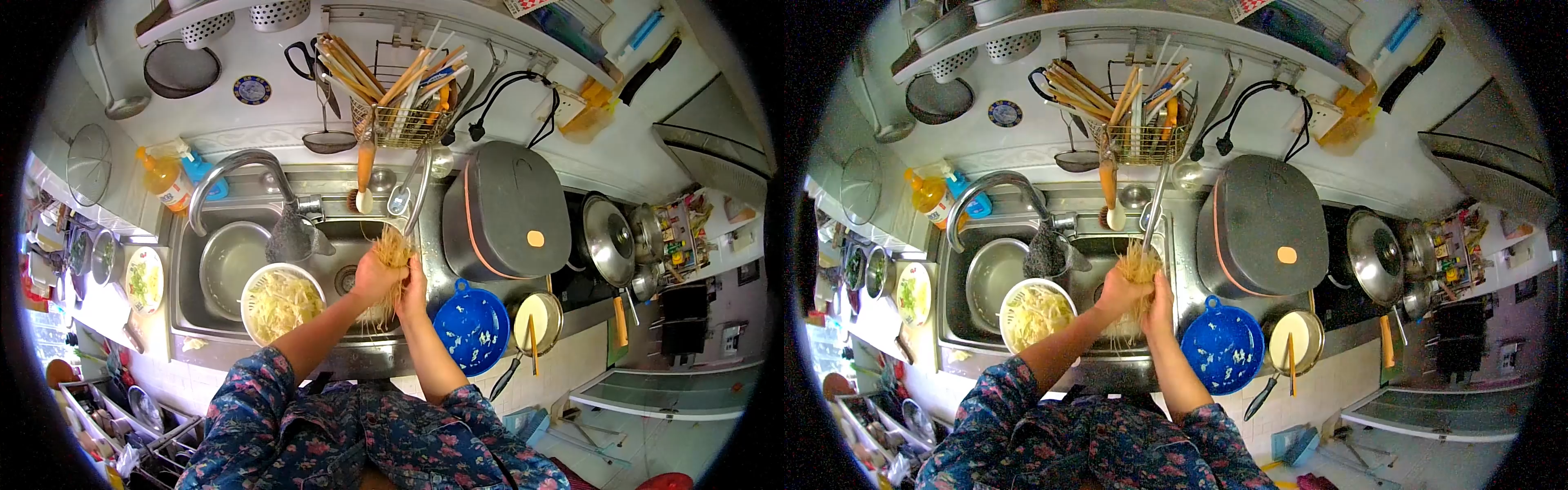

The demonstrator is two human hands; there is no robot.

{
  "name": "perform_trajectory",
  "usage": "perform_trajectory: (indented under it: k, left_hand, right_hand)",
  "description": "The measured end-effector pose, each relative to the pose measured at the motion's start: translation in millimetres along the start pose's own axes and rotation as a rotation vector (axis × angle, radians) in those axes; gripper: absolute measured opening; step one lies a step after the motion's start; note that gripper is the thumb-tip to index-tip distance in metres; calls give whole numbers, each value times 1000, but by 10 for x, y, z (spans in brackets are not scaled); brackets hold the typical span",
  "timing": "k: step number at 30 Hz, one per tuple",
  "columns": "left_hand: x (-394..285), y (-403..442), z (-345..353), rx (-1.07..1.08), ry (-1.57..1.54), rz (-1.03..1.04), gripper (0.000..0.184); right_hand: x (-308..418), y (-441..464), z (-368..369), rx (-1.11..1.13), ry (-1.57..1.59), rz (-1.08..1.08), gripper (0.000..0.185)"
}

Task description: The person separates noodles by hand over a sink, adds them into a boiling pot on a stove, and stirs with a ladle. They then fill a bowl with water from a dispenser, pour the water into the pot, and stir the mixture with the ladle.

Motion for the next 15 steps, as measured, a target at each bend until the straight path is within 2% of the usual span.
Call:
perform_trajectory:
  k: [1,4,5,7,10,12,13,15]
  left_hand:
    - [-27,29,-22,-10,-89,-15,40]
    - [-62,60,-48,31,-449,-260,27]
    - [-62,51,-94,3,-439,-369,28]
    - [-50,91,-160,81,-420,-184,25]
    - [148,136,-126,105,-569,-239,23]
    - [163,143,-70,87,-720,-401,23]
    - [93,125,-51,-9,-823,-452,26]
    - [194,162,-24,-47,-785,-483,25]
  right_hand:
    - [18,30,15,-12,-44,4,40]
    - [15,218,54,-62,-166,-37,37]
    - [44,241,95,-94,-221,-49,39]
    - [67,242,179,-95,-280,-29,42]
    - [118,234,317,-75,-351,-46,43]
    - [135,239,365,-65,-360,-35,42]
    - [179,246,371,-109,-430,-55,38]
    - [114,366,279,-124,-329,21,33]
Point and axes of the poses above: each hand's wrist, its own y-axis towards the middle knuckle, its own z-axis out of the palm, x = y × z, the point moved 8 cm from there along y, towards the middle knuckle, and after that the axes turned 4 degrees about z, right-handed, at the moved point
